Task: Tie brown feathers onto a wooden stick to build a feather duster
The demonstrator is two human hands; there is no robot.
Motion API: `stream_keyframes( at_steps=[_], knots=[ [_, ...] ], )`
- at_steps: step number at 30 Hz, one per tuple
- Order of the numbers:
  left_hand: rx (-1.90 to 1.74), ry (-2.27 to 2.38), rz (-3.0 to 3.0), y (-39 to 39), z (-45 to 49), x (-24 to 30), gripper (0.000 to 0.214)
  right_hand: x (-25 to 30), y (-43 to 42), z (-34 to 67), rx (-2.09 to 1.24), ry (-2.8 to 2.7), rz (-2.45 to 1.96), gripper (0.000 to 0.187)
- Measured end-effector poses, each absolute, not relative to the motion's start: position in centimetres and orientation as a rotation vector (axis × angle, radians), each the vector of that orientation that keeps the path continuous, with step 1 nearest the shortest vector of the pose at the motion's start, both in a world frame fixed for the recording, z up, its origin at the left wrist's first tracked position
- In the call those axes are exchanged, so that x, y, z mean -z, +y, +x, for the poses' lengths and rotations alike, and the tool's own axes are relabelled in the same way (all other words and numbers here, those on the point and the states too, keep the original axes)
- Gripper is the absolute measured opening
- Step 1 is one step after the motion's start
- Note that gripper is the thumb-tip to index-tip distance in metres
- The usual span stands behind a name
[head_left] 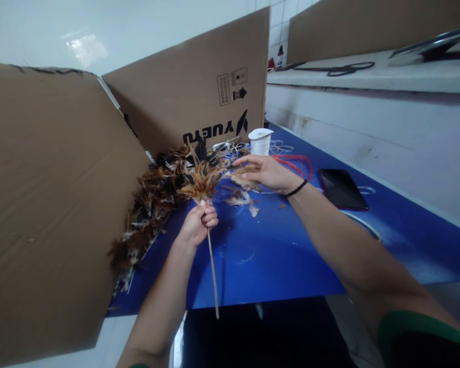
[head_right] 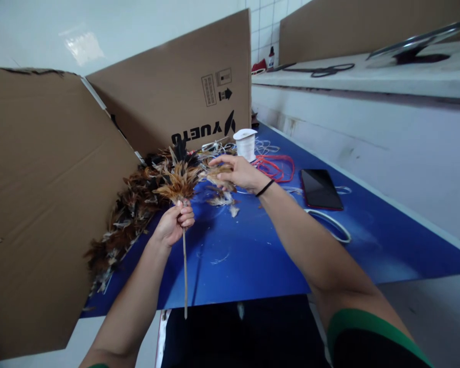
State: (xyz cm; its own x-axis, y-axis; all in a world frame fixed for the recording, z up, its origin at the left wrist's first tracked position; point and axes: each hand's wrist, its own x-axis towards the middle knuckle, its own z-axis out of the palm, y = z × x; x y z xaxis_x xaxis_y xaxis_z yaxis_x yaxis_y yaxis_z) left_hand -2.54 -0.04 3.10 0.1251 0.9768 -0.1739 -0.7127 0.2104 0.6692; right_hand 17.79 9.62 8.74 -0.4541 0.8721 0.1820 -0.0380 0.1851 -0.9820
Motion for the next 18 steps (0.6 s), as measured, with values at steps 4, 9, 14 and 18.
stream_keyframes(
  at_steps=[4, 9, 14, 18],
  knots=[
    [-1.291, 0.671, 0.464, 0.0, -2.5, -3.1, 0.011, -8.9, 9.8, 17.1, -1.316, -1.747, -0.836, 0.027],
    [-1.253, 0.651, 0.437, -0.1, -2.3, -3.2, 0.013, -8.8, 9.1, 16.0, -1.377, -1.771, -0.835, 0.016],
    [-1.217, 0.637, 0.416, -0.3, -2.1, -3.4, 0.015, -9.0, 8.1, 15.8, -1.444, -1.836, -0.645, 0.014],
    [-1.199, 0.634, 0.438, -0.4, -2.0, -3.4, 0.018, -9.5, 7.5, 15.8, -1.388, -1.957, -0.606, 0.013]
  ],
)
